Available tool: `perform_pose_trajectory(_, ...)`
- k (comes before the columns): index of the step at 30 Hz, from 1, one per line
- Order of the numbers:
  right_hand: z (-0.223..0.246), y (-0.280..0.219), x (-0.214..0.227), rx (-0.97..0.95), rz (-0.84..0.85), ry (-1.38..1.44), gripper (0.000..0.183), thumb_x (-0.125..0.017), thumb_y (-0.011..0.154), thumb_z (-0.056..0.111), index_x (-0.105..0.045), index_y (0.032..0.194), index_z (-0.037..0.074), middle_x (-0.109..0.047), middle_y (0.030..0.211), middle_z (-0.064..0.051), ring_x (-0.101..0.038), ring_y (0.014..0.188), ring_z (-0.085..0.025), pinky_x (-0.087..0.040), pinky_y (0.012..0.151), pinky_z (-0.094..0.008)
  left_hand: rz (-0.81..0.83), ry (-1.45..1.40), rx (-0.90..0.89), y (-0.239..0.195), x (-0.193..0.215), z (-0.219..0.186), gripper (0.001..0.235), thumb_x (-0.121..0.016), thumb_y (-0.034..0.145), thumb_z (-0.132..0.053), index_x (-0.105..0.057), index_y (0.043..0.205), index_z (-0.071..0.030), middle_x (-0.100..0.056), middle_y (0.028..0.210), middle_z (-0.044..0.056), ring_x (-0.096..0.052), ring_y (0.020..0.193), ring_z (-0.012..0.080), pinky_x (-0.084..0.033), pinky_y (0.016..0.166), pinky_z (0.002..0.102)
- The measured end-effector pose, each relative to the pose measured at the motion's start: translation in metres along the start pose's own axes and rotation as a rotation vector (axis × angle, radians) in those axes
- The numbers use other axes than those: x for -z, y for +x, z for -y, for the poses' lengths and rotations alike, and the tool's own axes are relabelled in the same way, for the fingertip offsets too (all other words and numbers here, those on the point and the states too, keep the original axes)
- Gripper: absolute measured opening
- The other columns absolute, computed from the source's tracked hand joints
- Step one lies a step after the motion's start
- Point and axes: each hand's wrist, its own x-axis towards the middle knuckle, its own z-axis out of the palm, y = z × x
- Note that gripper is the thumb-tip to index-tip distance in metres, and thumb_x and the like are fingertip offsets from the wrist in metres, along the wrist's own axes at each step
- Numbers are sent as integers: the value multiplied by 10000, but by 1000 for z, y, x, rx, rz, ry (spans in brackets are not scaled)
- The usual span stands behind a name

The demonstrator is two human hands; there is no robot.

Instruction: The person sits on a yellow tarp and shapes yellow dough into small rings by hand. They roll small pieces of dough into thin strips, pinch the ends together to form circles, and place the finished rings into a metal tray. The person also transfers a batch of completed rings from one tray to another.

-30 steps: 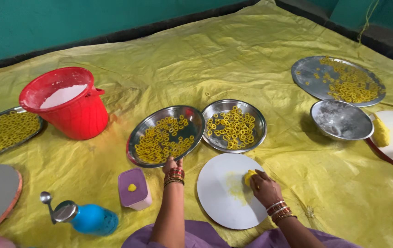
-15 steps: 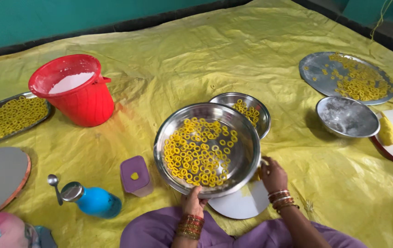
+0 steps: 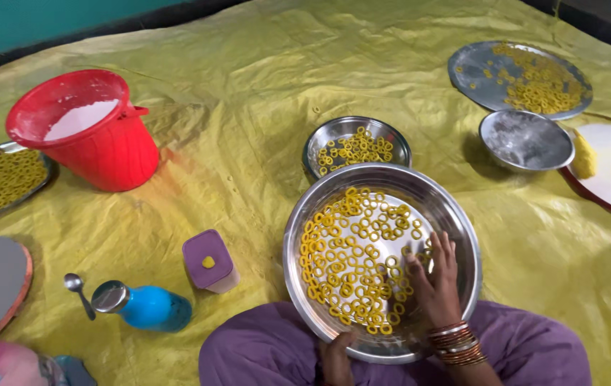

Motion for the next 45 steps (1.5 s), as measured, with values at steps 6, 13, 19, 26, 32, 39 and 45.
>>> perform_pose_trajectory(6,-33,-5,-23,-120,-7,-136,830,-628,960,460,-276,1582,40,-178,1662,-290,-144,1555,-426,-189,1222,-533,-2,39,125,8,14,16,554,-654,663,76,-641,1217,83,-721,1045,185,-708,912,304,-567,804,394)
perform_pose_trajectory(13,22,19,-20,87,-55,-278,539,-668,920,373,-599,1406,152,-454,1555,-177,-372,1454,-402,-280,1201,-537,51,90,151,8,18,28,597,-666,591,71,-645,1187,56,-740,1046,166,-718,901,292,-565,811,375)
perform_pose_trajectory(19,74,27,-38,146,-78,-556,339,-741,848,406,-747,1110,191,-604,1360,-49,-499,1298,-309,-355,1114,-513,21,124,241,7,17,32,590,-672,602,50,-627,1190,77,-734,1056,179,-698,926,298,-554,823,367)
perform_pose_trajectory(26,60,25,-46,-92,83,-490,252,-773,877,383,-735,962,149,-740,1045,-5,-653,1061,-229,-472,998,-430,34,111,227,7,18,33,579,-676,625,43,-619,1201,76,-717,1060,178,-674,948,297,-532,859,375)
perform_pose_trajectory(32,12,27,-31,-144,11,365,173,-757,904,99,-701,1034,0,-757,929,-68,-710,818,-104,-589,718,-234,32,132,247,-1,3,14,601,-686,650,46,-601,1245,42,-714,1097,168,-667,988,294,-511,912,378)
perform_pose_trajectory(39,-27,11,9,-390,128,522,264,-620,1029,210,-750,1148,13,-706,830,-35,-645,683,-104,-535,635,-256,71,144,274,-12,-10,-13,593,-651,672,24,-607,1263,13,-721,1142,136,-679,1022,266,-511,937,373)
perform_pose_trajectory(45,-41,16,18,-253,-142,-64,354,-651,999,302,-694,1274,83,-614,1275,-153,-617,1068,-250,-537,831,-392,-3,235,294,-10,-7,-9,523,-659,706,25,-599,1225,16,-710,1113,131,-658,993,253,-505,915,377)
